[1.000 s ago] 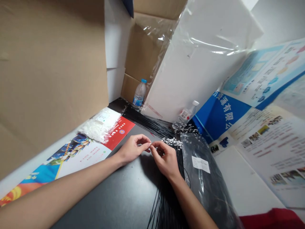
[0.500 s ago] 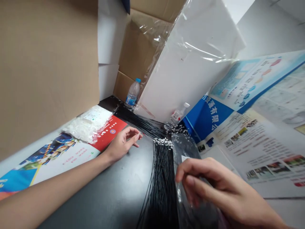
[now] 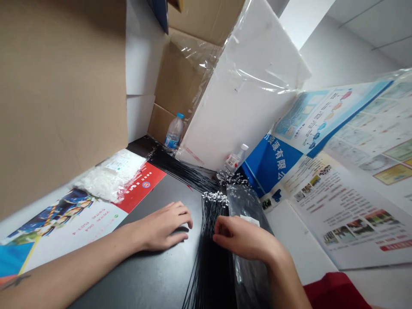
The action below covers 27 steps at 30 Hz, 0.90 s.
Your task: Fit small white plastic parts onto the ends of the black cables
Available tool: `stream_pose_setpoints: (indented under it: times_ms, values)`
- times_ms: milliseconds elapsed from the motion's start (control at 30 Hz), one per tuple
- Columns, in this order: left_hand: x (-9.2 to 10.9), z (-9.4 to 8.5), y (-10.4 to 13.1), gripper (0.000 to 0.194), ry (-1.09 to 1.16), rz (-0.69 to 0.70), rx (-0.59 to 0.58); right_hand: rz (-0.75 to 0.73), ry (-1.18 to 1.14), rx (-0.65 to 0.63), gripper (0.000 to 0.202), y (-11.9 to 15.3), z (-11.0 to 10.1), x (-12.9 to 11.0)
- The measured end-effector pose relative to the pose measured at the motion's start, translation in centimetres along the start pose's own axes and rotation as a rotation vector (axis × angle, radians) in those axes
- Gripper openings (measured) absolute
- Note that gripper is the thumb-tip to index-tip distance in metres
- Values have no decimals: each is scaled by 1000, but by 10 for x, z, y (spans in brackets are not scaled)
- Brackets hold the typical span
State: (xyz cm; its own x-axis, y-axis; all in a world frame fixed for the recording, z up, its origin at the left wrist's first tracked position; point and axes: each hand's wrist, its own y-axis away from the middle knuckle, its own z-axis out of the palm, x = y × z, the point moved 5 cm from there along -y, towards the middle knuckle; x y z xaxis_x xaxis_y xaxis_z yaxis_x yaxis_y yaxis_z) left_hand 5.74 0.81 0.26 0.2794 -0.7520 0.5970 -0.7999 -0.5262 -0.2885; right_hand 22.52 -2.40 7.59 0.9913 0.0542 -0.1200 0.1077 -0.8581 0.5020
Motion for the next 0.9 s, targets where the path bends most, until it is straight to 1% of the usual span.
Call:
stream_pose_setpoints:
  times_ms: [67,133,300,333,367,467,500,533,567,600,667,700,733,800,833,900]
  values:
    - [2,0,1,15,-33,19,-9,-27,-30,-61,15,1,4,-5]
    - [4,-1,1,18,-72,49,-3,-46,-41,-94,16,1,8,-5]
    - [5,-6,1,27,-227,134,-6,-36,43,-41,16,-2,7,2]
    - [3,-8,1,27,-284,126,-7,-59,44,-34,18,-2,6,-1]
    - [0,-11,1,27,-361,83,3,-91,44,-30,20,-1,5,-4]
    - [-13,-24,3,20,-580,-173,90,-192,45,-27,24,-4,0,-26]
    - [-15,-27,4,18,-613,-220,119,-227,54,-28,24,-8,-3,-36]
    - [-14,-27,3,16,-623,-222,133,-257,72,-24,23,-14,-7,-46]
    - [-12,-25,1,15,-616,-192,131,-291,103,-26,22,-21,-11,-56]
    - [-11,-22,-1,16,-600,-153,119,-321,153,0,21,-29,-17,-66]
    - [-9,-18,-7,20,-573,-127,99,-325,272,102,19,-48,-32,-83]
    - [-11,-20,-9,21,-564,-142,103,-314,285,189,22,-57,-42,-91]
    - [-13,-24,-10,22,-556,-173,121,-290,294,262,24,-64,-50,-98]
    - [-19,-41,-7,23,-560,-262,179,-280,285,351,25,-78,-60,-113]
    - [-24,-53,-2,23,-573,-332,207,-293,260,371,26,-85,-62,-120]
    - [-36,-82,14,25,-625,-523,281,-353,145,352,27,-101,-61,-134]
